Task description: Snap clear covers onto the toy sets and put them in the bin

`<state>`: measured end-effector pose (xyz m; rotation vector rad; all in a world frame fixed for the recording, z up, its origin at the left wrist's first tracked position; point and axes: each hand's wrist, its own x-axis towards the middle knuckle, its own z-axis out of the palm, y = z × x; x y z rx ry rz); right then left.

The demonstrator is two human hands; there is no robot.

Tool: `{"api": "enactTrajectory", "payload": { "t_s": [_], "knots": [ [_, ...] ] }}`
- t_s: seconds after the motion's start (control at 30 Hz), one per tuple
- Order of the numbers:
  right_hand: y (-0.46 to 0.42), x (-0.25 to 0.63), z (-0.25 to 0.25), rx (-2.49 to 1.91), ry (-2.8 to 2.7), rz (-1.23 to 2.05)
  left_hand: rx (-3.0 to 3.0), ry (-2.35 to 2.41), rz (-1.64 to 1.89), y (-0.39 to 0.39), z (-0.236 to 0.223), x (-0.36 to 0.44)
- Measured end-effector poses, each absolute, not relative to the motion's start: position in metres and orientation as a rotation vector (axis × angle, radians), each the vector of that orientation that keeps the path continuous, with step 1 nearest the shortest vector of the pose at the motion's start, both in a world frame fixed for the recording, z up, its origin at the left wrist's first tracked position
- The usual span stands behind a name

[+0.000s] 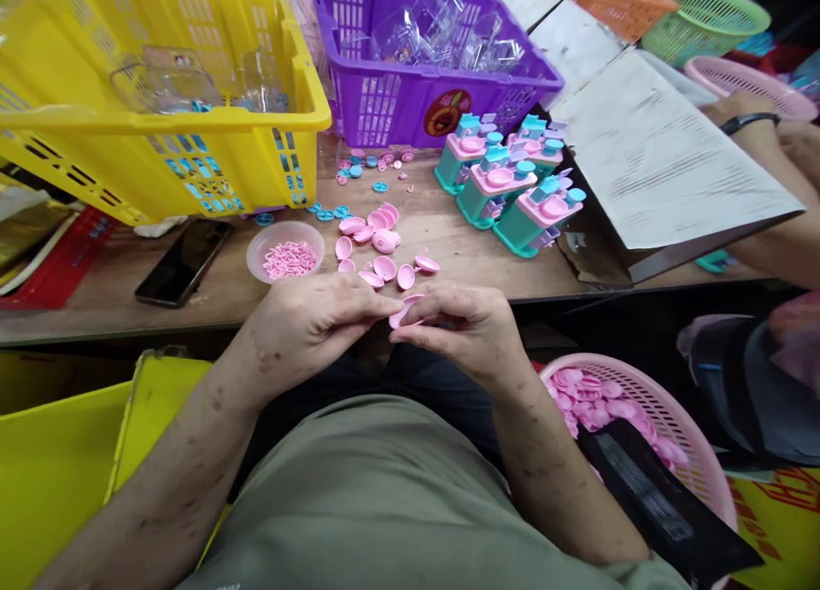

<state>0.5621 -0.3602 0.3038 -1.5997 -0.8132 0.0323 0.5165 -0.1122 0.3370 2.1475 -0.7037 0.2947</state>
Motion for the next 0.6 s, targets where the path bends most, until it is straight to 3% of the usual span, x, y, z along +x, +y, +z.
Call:
{"api": "enactTrajectory", "payload": {
  "t_s": [0.23,0.43,0.6],
  "knots": [
    [-0.357,0.564,0.301,-1.481,-0.656,0.105,2.119,-0.641,0.236,-0.119,0.335,0.525],
    [-0.404,0.617,0.265,-1.943,-0.587,-0.352,2.456,-0.320,0.450,-0.076,0.342,0.541],
    [-0.428,0.655,0.224,-2.262,-0.538,-0.286,2.866,-0.057,0.383,-0.015,0.315,0.558]
  ]
}}
